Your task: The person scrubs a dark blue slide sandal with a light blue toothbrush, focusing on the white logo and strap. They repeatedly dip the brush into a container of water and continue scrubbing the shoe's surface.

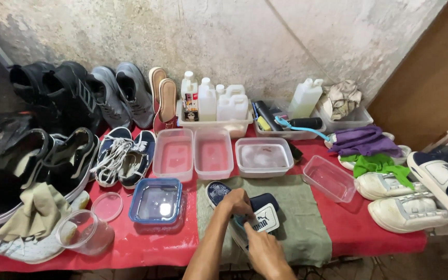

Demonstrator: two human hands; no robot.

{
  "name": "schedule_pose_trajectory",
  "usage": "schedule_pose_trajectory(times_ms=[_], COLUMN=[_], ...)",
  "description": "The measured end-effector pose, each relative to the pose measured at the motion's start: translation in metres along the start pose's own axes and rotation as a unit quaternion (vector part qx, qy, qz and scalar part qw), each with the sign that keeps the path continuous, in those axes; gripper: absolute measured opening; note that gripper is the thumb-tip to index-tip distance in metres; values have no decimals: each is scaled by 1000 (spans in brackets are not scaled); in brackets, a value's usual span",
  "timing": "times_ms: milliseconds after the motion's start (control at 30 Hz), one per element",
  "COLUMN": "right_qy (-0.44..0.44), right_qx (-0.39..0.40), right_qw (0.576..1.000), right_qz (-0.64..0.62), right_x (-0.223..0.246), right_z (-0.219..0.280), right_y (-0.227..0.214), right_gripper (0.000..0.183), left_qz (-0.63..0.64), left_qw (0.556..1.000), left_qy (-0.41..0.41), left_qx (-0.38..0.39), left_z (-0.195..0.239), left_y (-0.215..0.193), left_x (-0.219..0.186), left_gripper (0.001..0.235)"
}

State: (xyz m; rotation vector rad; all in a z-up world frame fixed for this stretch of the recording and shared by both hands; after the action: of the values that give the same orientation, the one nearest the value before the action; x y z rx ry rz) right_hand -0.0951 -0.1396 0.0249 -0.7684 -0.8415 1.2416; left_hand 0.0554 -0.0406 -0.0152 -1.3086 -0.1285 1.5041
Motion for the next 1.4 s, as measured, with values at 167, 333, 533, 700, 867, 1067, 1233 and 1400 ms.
schedule_pose_trajectory(times_ms=[167,333,533,700,867,1067,1233,1400], right_qy=[-3,11,-100,-42,-102,40,-46,93], right_qx=[65,14,55,49,5,148,-19,162], right_qw=[996,996,985,994,992,988,997,980], right_qz=[-53,-90,-129,-91,-70,21,57,63], right_x=[0,-24,-18,-28,-10,-3,23,-12], right_z=[21,-14,-17,-30,-44,15,-8,31], right_y=[-20,4,8,-6,25,-4,15,-1], right_gripper=[54,34,27,36,32,67,59,82], left_qz=[5,-33,-19,-43,-18,-32,10,6], left_qw=[1000,999,999,999,999,999,999,999], left_qy=[-11,-27,-32,-31,-22,16,8,23], left_qx=[1,-1,-11,-14,-21,-22,-44,-33], left_z=[0,6,1,-3,-6,-13,-2,-7], left_y=[0,-3,3,1,0,4,8,10], left_x=[-1,-11,-4,-7,1,10,9,14], left_gripper=[35,37,31,32,30,38,30,32])
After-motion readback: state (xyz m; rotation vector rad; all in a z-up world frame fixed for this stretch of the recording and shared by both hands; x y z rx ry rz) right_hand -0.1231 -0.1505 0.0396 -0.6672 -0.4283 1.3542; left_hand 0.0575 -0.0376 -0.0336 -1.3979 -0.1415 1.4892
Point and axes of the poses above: each hand's wrist, its own z-axis away from the middle knuckle, its own y-axis out of the palm, x = y × z, the point moved 2 cm from there along -z, towards the middle knuckle, and after that the axes turned 8 degrees about y, right-handed, at the moved point
